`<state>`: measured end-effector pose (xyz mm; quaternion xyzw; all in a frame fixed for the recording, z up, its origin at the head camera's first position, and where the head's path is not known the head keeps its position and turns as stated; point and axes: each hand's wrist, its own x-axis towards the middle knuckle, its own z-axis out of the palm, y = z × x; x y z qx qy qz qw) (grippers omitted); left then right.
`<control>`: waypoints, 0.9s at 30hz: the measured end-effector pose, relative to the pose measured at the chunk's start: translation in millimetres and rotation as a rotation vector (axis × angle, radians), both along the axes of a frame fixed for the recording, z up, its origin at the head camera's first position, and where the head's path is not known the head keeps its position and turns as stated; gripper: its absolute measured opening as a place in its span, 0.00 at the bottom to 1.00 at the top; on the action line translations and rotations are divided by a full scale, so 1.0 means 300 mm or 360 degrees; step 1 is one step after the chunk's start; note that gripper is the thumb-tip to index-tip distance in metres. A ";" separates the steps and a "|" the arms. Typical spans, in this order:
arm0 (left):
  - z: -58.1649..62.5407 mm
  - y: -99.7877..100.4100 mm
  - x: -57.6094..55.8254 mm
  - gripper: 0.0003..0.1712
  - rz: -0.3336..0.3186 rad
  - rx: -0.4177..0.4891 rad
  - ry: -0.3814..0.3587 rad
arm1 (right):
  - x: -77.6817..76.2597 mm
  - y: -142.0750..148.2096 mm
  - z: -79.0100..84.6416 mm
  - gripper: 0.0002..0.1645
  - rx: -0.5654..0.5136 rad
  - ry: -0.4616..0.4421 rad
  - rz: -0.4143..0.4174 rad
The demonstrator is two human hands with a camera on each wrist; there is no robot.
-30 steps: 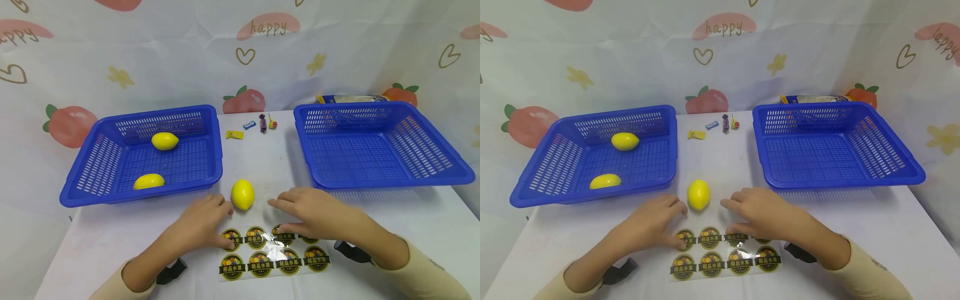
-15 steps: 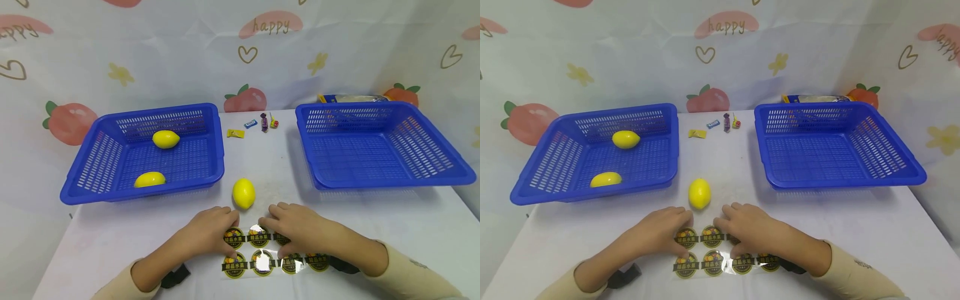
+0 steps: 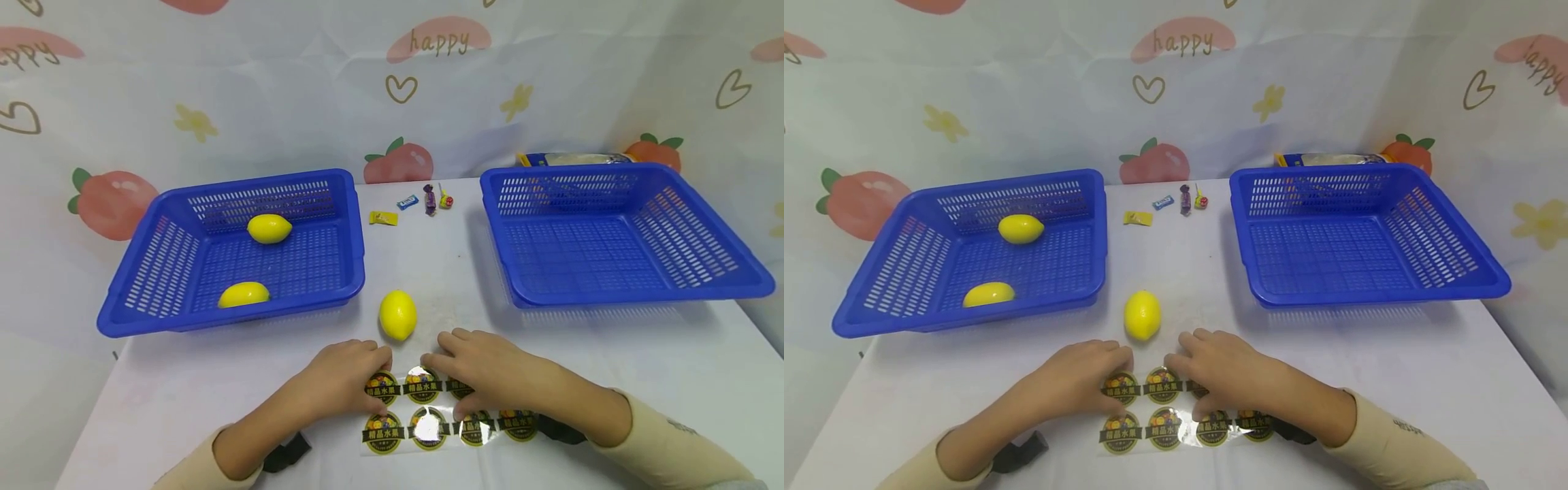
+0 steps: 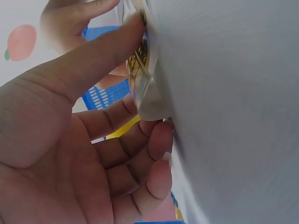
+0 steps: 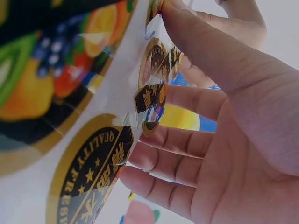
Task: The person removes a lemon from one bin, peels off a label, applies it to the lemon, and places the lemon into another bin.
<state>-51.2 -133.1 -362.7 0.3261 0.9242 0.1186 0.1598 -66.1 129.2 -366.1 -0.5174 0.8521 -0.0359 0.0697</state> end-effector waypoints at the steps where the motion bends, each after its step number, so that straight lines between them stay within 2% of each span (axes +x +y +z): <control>1: 0.000 -0.001 0.001 0.25 -0.0001 0.0004 0.0021 | 0.000 0.000 -0.001 0.48 0.0000 0.0001 0.0001; 6: 0.009 -0.005 0.001 0.19 0.0000 0.0017 0.0066 | 0.000 -0.001 -0.003 0.48 -0.0004 0.0003 0.0002; 17: 0.024 -0.014 -0.006 0.11 -0.0034 0.0109 0.0074 | -0.004 -0.002 -0.007 0.48 -0.0024 -0.0013 0.0007; 22: 0.022 -0.018 -0.008 0.13 -0.0069 0.0183 0.0026 | -0.005 -0.004 -0.008 0.48 -0.0018 -0.0028 -0.0001; 27: 0.019 -0.020 -0.011 0.13 -0.0100 0.0263 -0.0089 | -0.006 -0.004 -0.009 0.48 0.0001 -0.0028 -0.0005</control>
